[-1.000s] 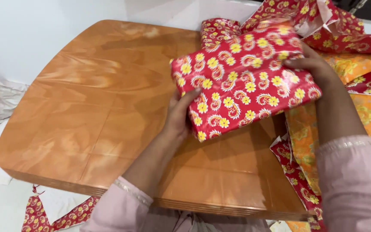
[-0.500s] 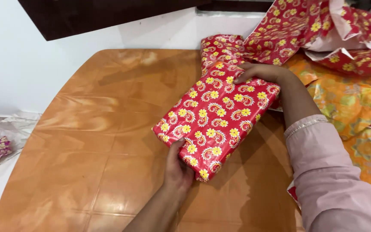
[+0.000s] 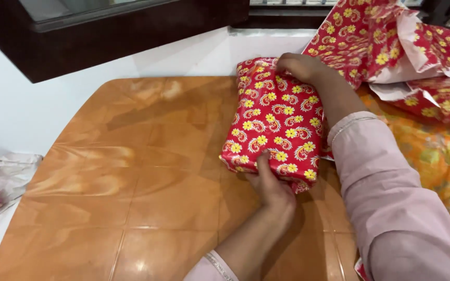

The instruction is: The person wraps rectangular boxes with red floral-patterned paper on a wooden table. They fold the paper around each box, tuck the ends, and place the wrapped items aside. The person repeats this process for multiple boxes, stacking the finished wrapped packages.

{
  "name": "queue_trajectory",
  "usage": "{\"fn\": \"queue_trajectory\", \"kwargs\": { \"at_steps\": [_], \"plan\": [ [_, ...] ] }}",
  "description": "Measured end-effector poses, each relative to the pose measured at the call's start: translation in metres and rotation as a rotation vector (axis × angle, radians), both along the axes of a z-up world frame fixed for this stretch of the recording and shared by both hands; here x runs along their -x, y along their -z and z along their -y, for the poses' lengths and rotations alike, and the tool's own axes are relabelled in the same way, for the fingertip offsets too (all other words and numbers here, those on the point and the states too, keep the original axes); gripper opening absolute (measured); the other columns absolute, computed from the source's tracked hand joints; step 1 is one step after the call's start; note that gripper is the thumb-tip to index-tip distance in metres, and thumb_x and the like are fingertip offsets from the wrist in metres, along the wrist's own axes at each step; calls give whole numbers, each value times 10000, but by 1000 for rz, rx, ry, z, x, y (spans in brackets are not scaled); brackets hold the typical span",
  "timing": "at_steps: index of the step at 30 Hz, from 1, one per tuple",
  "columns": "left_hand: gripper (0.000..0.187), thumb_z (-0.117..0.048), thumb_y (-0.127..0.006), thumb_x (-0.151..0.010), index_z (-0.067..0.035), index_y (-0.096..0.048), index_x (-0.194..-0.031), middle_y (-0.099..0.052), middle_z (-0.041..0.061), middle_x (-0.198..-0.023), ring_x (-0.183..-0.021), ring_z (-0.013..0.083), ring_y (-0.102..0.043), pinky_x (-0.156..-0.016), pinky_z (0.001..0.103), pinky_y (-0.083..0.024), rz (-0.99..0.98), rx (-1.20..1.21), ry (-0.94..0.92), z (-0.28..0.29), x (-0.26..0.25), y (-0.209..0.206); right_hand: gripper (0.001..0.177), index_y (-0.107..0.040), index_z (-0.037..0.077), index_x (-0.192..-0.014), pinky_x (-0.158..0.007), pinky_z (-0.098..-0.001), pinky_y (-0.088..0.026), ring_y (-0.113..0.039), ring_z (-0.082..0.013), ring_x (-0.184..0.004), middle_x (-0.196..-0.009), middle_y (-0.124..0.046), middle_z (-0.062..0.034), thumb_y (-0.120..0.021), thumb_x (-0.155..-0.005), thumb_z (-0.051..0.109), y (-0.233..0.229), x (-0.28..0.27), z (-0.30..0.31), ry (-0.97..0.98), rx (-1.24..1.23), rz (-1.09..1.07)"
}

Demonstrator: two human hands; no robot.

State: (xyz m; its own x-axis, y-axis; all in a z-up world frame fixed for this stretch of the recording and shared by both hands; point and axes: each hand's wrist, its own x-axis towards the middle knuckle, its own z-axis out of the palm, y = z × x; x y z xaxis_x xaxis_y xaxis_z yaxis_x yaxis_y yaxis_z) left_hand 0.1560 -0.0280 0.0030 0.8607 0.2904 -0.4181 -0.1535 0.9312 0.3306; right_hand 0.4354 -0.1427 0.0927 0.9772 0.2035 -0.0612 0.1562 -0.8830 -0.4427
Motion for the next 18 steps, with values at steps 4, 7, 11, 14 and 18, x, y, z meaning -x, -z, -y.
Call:
{"fn": "queue_trajectory", "kwargs": {
  "at_steps": [4,7,11,14,18],
  "plan": [
    [805,-229,-701,-823,-209,-279,-1508,-546,100,-1405,-1254,282,-595,-1033,504,-530,39,-5,-43,-6,-7,11,526,-676,260,-1330,-1149,-522,-307,-543,-257,-1329,-1445,-607,-4,-346,-991,492,41,-27,-19,-347,138,312],
    [839,-257,-695,-872,-232,-191,-1542,-484,98,-1487,-1324,271,-543,-1092,472,-478,68,-87,8,-3,-14,25,577,-696,287,-1312,-1247,-600,-155,-553,-230,-1338,-1376,-660,-21,-405,-962,642,57,-40,-36,-236,217,192],
    [892,-361,-676,-895,-292,-71,-1547,-405,69,-1561,-1391,250,-488,-1135,465,-448,34,-136,176,4,-13,48,718,-694,196,-1326,-1178,-649,-195,-473,-369,-1350,-1412,-591,-164,-481,-953,771,70,-42,-41,-197,293,317],
    [850,-390,-664,-968,-194,-107,-1579,-391,114,-1593,-1438,253,-452,-1175,444,-404,132,-210,147,6,-9,52,738,-631,196,-1433,-1195,-677,-203,-415,-404,-1423,-1457,-556,-191,-483,-991,769,65,-34,-41,-194,354,346],
    [851,-371,-644,-938,-231,-76,-1557,-369,103,-1563,-1403,271,-466,-1139,499,-440,139,-162,184,5,-7,49,893,-431,100,-1592,-1011,-814,-132,-332,-466,-1437,-1577,-413,-229,-668,-892,600,47,12,-46,-221,284,672]
  ]
}}
